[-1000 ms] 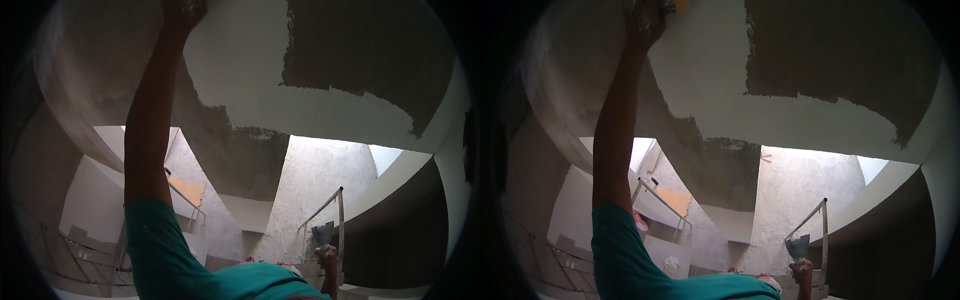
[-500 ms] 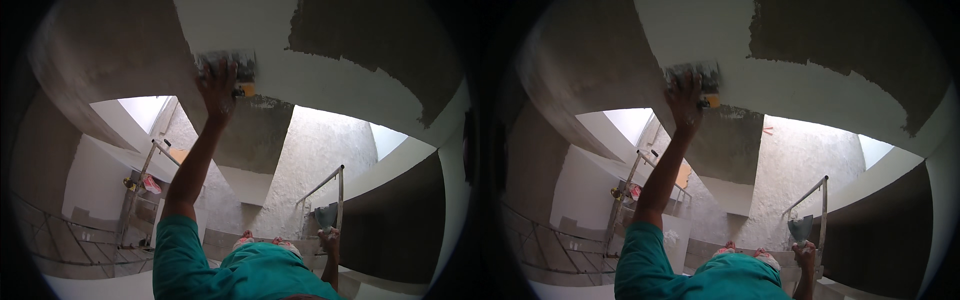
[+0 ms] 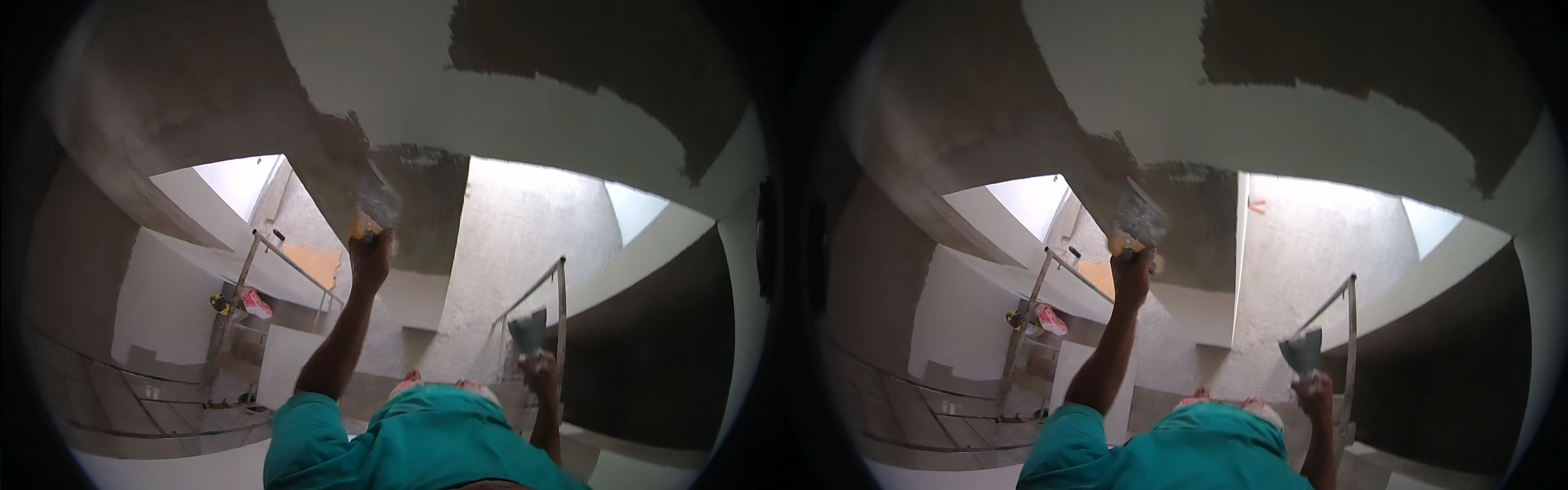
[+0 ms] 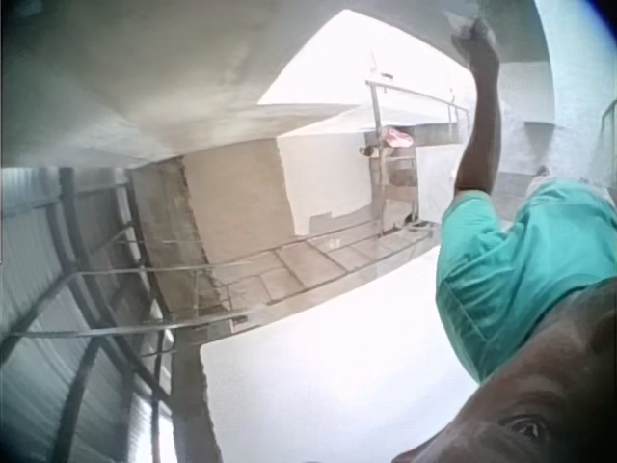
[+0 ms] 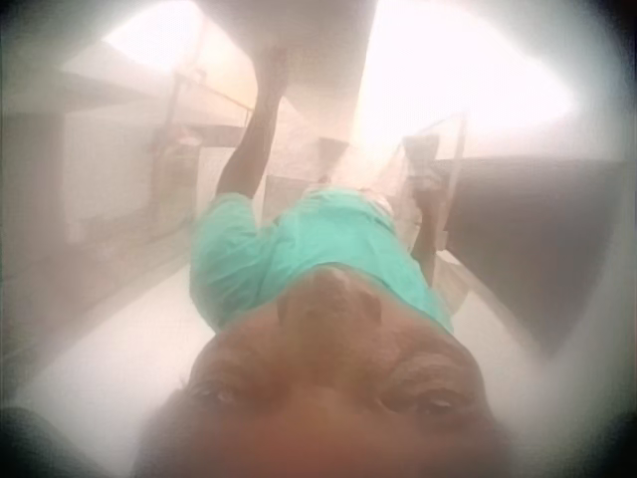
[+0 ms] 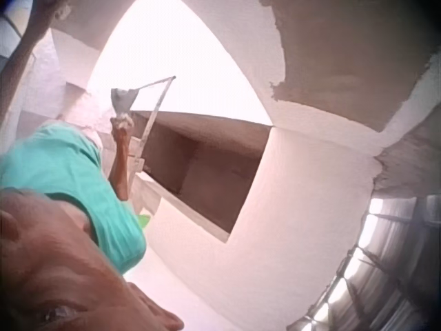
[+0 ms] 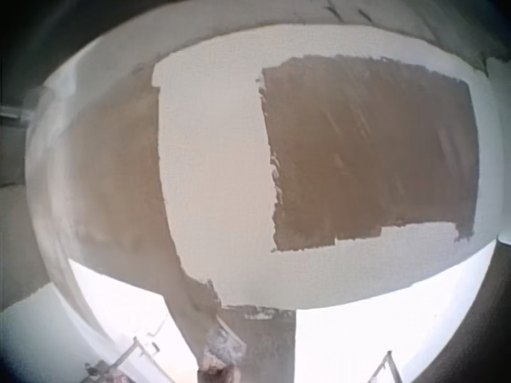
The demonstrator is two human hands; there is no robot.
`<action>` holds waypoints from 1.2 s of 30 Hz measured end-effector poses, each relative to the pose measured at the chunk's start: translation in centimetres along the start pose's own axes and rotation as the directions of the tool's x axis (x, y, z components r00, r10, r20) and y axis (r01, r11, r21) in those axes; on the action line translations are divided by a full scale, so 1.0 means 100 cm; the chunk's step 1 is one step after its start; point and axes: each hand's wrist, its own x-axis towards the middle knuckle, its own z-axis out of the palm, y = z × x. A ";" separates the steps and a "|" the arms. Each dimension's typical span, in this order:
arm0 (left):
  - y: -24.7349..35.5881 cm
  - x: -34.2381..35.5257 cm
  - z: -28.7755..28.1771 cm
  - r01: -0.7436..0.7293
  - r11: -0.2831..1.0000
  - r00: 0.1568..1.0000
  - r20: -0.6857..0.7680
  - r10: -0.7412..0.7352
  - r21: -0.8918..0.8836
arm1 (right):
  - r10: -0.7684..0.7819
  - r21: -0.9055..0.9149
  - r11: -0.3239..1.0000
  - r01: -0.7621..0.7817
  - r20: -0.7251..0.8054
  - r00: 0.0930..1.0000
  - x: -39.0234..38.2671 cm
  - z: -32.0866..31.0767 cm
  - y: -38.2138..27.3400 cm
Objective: The person applies plaster to a ceiling using a trowel and a hawk. They repeatedly scoop plaster from the hawk and spread it across the ceiling surface in smooth strokes.
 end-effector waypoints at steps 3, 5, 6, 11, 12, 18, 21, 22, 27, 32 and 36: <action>0.000 -0.055 0.020 0.155 0.815 0.988 0.073 -0.137 -0.559 | -0.490 -0.088 0.869 0.487 -0.289 0.822 0.038 0.040 0.053; 0.010 -0.088 0.023 0.221 0.713 0.969 0.071 -0.235 -0.666 | -0.622 -0.551 0.478 0.684 0.337 0.706 0.062 0.038 0.012; 0.012 -0.100 0.023 0.253 0.697 0.958 0.076 -0.275 -0.670 | -0.790 -0.547 0.403 0.734 0.197 0.580 0.065 0.047 -0.003; 0.004 -0.136 0.018 0.377 0.674 0.916 0.149 -0.372 -0.635 | -0.294 -0.089 0.940 0.328 0.271 0.917 0.060 0.044 -0.133; 0.002 -0.139 0.017 0.388 0.703 0.914 0.152 -0.376 -0.595 | -0.315 -0.082 0.934 0.348 0.268 0.910 0.064 0.046 -0.135; -0.046 -0.137 -0.003 -0.176 0.907 0.879 0.475 -0.030 0.383 | -0.394 0.002 0.913 0.408 0.267 0.880 0.079 0.048 -0.151; -0.077 -0.128 -0.009 -0.195 0.759 0.820 0.528 -0.221 0.621 | -0.476 0.103 0.879 0.465 0.141 0.868 0.074 0.058 -0.158; -0.065 -0.124 -0.005 -0.223 0.773 0.808 0.556 -0.195 0.595 | -0.493 0.113 0.870 0.480 0.190 0.849 0.073 0.060 -0.159; -0.035 -0.096 0.013 -0.494 0.603 0.529 0.767 -0.363 0.626 | -0.431 0.018 0.889 0.457 0.369 0.824 0.054 0.091 -0.149; -0.020 -0.087 0.019 -0.437 0.793 0.473 0.858 -0.199 0.424 | -0.495 0.087 0.869 0.487 0.136 0.858 0.058 0.091 -0.135; 0.013 0.017 -0.008 -0.671 0.546 0.704 0.661 0.260 0.501 | -0.450 0.070 0.890 0.451 -0.029 0.892 0.054 0.068 -0.121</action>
